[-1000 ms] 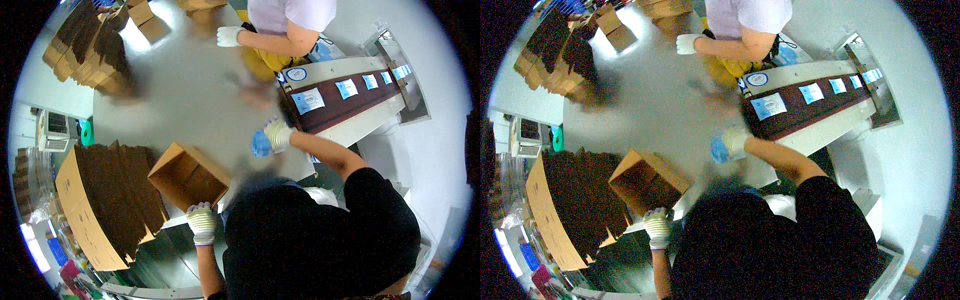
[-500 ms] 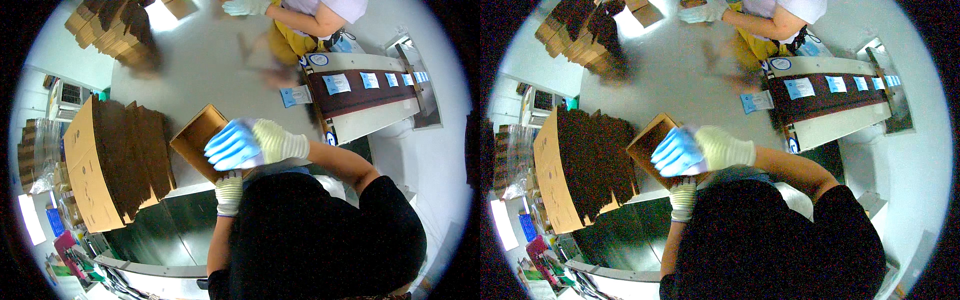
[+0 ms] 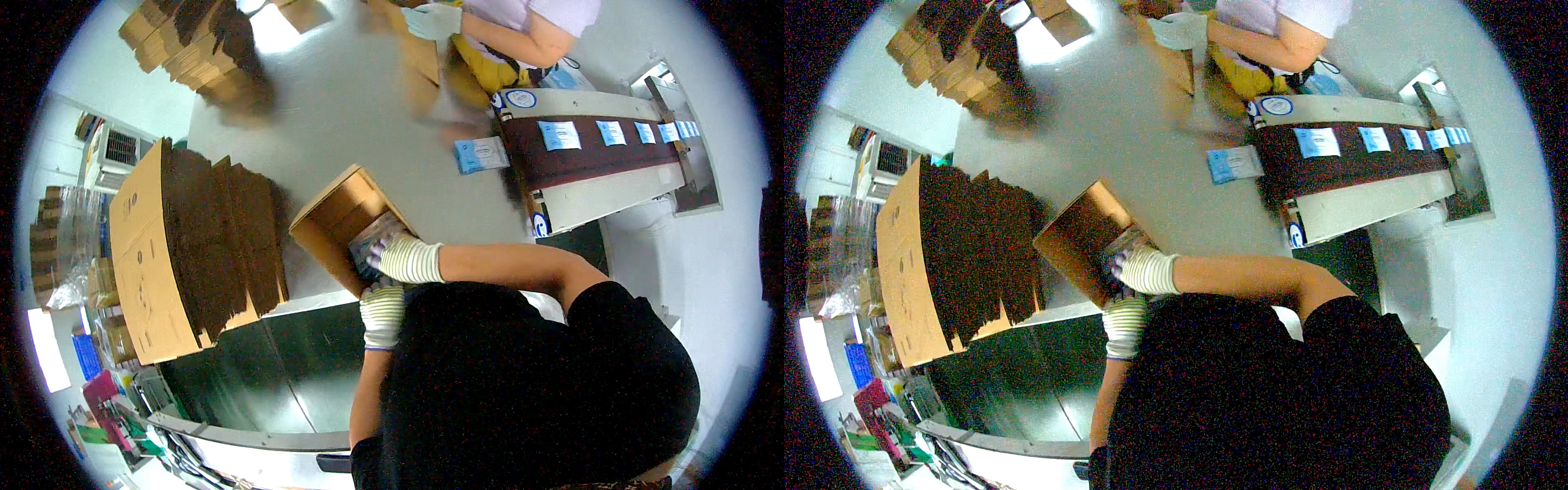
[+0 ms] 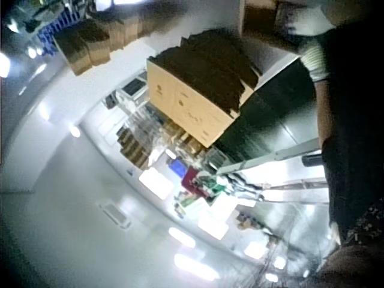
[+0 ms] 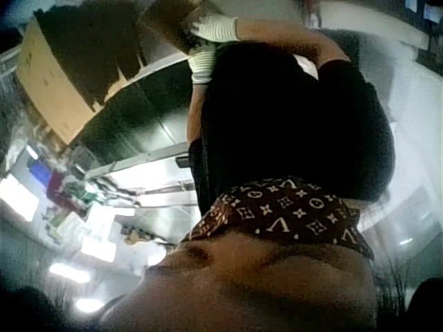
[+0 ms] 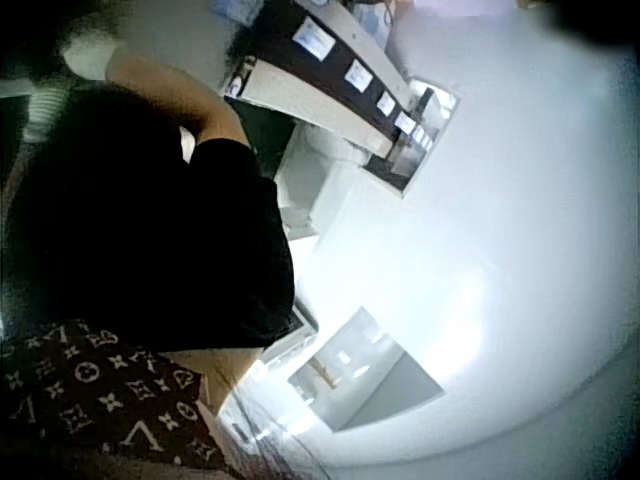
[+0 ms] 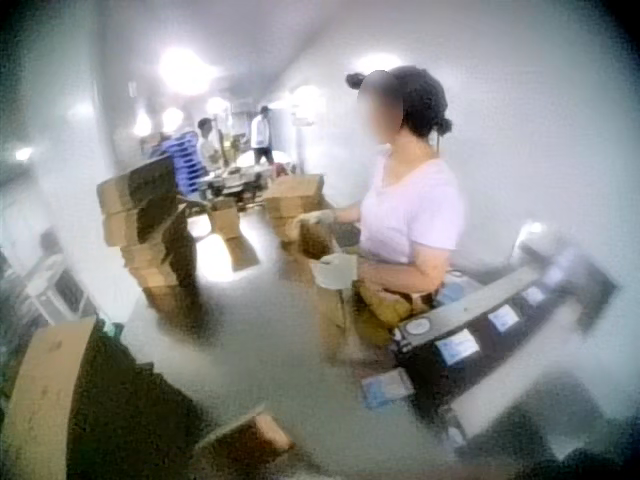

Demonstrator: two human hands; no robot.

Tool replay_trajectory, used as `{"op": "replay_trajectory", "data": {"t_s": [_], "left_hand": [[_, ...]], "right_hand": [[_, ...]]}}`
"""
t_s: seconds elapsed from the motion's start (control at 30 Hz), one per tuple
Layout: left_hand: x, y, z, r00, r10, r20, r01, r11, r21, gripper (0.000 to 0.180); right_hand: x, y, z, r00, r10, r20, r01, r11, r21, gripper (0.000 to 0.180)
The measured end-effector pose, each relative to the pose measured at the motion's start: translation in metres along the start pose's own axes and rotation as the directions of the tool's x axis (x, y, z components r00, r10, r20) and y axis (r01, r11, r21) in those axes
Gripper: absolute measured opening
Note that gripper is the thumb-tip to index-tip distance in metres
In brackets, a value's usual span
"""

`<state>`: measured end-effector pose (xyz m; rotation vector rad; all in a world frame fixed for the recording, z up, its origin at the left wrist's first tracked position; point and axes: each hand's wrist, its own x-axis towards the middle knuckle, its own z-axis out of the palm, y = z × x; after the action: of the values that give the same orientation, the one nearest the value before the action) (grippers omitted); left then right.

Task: The person packages packs of wipes into cardboard boxes, placing them in rows and then closing the boxes.

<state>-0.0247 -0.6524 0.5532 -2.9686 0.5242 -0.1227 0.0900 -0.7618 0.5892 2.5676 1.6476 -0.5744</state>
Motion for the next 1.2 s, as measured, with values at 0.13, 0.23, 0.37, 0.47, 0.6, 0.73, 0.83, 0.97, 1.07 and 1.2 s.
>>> {"op": "replay_trajectory", "data": {"t_s": [0.13,0.23,0.37,0.47,0.6,0.73,0.83,0.97,1.07,1.2], "left_hand": [[0.003,-0.005,-0.001,0.999,-0.049,0.014,0.049,0.998,0.026,0.009],[-0.003,-0.013,0.0,0.993,-0.092,0.076,0.096,0.994,-0.043,0.017],[0.01,-0.015,-0.013,0.981,-0.12,0.151,0.114,0.992,0.046,0.019],[0.02,-0.015,-0.014,0.993,-0.045,0.106,0.043,0.999,0.022,0.016],[0.028,-0.024,-0.003,0.994,-0.089,0.061,0.088,0.996,0.028,0.023],[0.035,-0.03,-0.006,0.989,-0.147,-0.003,0.147,0.989,-0.027,0.02],[0.043,-0.03,-0.012,0.987,-0.16,-0.029,0.158,0.985,-0.066,0.018],[0.045,-0.028,-0.013,0.978,-0.203,0.049,0.206,0.976,-0.071,0.014],[0.05,-0.027,-0.01,0.987,-0.159,0.023,0.16,0.986,-0.04,0.013],[0.052,-0.025,-0.011,0.985,-0.157,-0.077,0.156,0.988,-0.022,0.011]], "right_hand": [[-0.029,-0.002,-0.005,0.932,-0.072,-0.356,0.116,0.988,0.103,0.041],[-0.053,0.0,-0.011,0.846,-0.009,-0.533,0.196,0.936,0.294,0.046],[-0.081,0.017,-0.005,0.839,0.114,-0.533,0.158,0.885,0.437,0.04],[-0.089,0.026,0.01,0.817,0.124,-0.563,0.132,0.911,0.392,0.035],[-0.099,0.035,0.015,0.777,0.137,-0.614,0.124,0.924,0.363,0.031],[-0.111,0.066,0.027,0.811,0.258,-0.524,-0.009,0.903,0.43,0.03],[-0.113,0.102,0.047,0.855,0.287,-0.432,-0.107,0.912,0.396,0.03],[-0.118,0.156,0.034,0.946,0.315,-0.076,-0.272,0.899,0.343,0.032],[-0.119,0.211,0.058,0.903,0.404,-0.148,-0.37,0.905,0.209,0.035],[-0.109,0.27,0.042,0.817,0.573,0.058,-0.576,0.814,0.078,0.036]]}}
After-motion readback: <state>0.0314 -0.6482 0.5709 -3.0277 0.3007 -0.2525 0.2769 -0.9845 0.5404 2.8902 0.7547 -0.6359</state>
